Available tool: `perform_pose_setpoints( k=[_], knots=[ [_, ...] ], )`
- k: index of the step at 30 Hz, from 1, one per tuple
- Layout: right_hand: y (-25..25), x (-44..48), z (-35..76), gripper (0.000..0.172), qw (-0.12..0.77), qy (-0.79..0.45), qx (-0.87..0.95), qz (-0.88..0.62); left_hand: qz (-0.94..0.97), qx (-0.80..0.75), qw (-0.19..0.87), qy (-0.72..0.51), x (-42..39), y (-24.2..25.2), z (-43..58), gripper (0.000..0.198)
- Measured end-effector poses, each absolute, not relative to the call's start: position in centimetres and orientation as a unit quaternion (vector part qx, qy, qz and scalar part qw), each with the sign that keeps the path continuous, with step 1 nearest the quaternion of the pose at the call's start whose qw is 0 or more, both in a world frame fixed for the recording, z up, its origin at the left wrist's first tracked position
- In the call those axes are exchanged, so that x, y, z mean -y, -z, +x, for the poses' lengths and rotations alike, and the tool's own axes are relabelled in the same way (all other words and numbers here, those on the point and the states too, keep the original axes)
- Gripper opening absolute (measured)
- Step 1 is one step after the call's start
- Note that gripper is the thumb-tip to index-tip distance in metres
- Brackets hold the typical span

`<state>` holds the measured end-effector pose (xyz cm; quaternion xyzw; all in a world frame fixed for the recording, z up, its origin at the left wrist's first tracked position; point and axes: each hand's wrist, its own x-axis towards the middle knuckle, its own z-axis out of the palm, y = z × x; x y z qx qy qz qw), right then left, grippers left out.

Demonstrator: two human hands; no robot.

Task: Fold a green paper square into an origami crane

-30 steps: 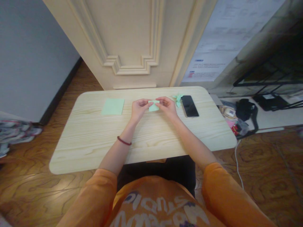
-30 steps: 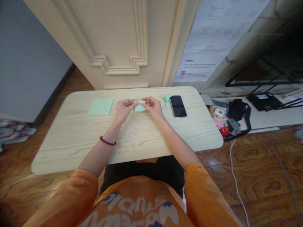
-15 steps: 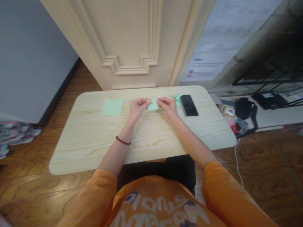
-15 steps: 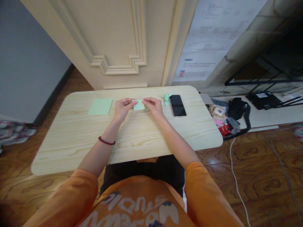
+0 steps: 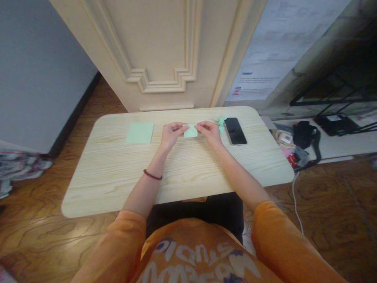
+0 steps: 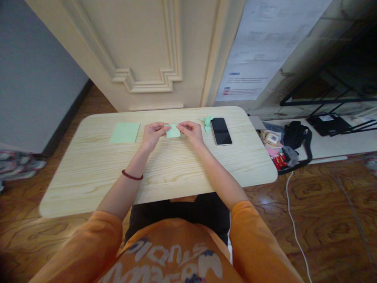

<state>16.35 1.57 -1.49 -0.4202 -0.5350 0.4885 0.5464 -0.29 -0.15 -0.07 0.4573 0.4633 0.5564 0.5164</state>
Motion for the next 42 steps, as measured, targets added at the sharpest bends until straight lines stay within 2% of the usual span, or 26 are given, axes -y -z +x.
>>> perform_pose_setpoints(
  k=[6,12,23,29,42],
  knots=[
    [0.9,-1.3,16.4,0.041,0.537,-0.498,0.536,-0.420,0.432,-0.467,0.519,-0.571,0.1,0.0,0.0,0.055],
    [0.5,-0.8,16.5,0.044,0.470,-0.501,0.573,-0.447,0.382,-0.468,0.517,-0.607,-0.2,0.5,-0.2,0.052],
    [0.4,-0.6,16.3,0.046,0.456,-0.509,0.575,-0.450,0.364,-0.482,0.528,-0.597,-0.2,0.5,-0.5,0.051],
    [0.4,-0.4,16.4,0.046,0.413,-0.539,0.583,-0.446,0.348,-0.489,0.531,-0.598,-0.2,0.7,-0.6,0.048],
    [0.6,-0.5,16.4,0.052,0.419,-0.550,0.568,-0.446,0.320,-0.491,0.551,-0.594,-0.4,1.1,-0.8,0.043]
  ],
)
